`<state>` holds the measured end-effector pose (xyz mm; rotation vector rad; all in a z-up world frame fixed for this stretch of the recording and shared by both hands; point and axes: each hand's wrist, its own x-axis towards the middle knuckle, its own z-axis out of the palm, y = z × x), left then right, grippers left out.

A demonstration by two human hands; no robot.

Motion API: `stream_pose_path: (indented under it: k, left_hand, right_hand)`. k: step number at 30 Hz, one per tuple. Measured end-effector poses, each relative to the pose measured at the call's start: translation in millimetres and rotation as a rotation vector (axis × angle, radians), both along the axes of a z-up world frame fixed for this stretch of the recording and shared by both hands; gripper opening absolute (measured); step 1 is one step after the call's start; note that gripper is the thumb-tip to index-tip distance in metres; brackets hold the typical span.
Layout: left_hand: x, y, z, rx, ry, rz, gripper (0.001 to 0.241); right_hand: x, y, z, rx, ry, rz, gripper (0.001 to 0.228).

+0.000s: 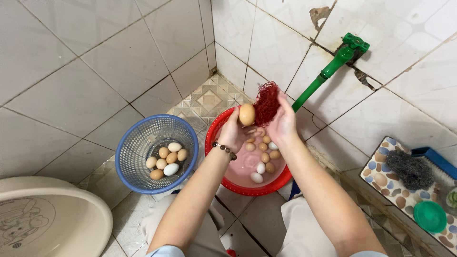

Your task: The person washes eggs one by one using a red mesh scrubber under running water from a green tap. Each egg is scrubbed and then placed into a blue basket. The task continues repeatedly throughout the clip.

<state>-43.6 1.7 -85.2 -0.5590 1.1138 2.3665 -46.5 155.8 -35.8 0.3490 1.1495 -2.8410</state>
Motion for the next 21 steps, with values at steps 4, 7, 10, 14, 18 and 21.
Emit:
stream_pose_path:
  k: [4, 7, 10, 14, 18, 21]
  left_hand:
    - [-11, -6, -13, -0.172, 0.045, 0.214, 0.067]
    - [-16, -28, -10, -0.130, 0.041, 0.308, 0.065]
    - [-10, -52, 7, -0.072, -0.030, 0.305, 0.064]
    - [9, -73, 25, -0.036, -0.036, 0.267, 0.065]
    - [19, -91, 37, 0.004, 0.080, 0.293, 0.059]
    - [27, -110, 52, -0.044, 0.048, 0.251, 0.055]
  right_hand:
    - [-7, -1, -51, 0.231, 0.024, 0.019, 0.061]
    - [-5, -11, -129, 0.771, -0.273, 0.104, 0.054]
    - [9, -38, -223, 0.967, -0.148, 0.088, 0.044]
    - [36, -65, -332, 1.181, 0.042, 0.054, 0.032]
    - [68, -62, -372, 1.491, -0.242, 0.270, 0.031]
    - [74, -57, -365, 1.675, 0.045, 0.325, 0.049]
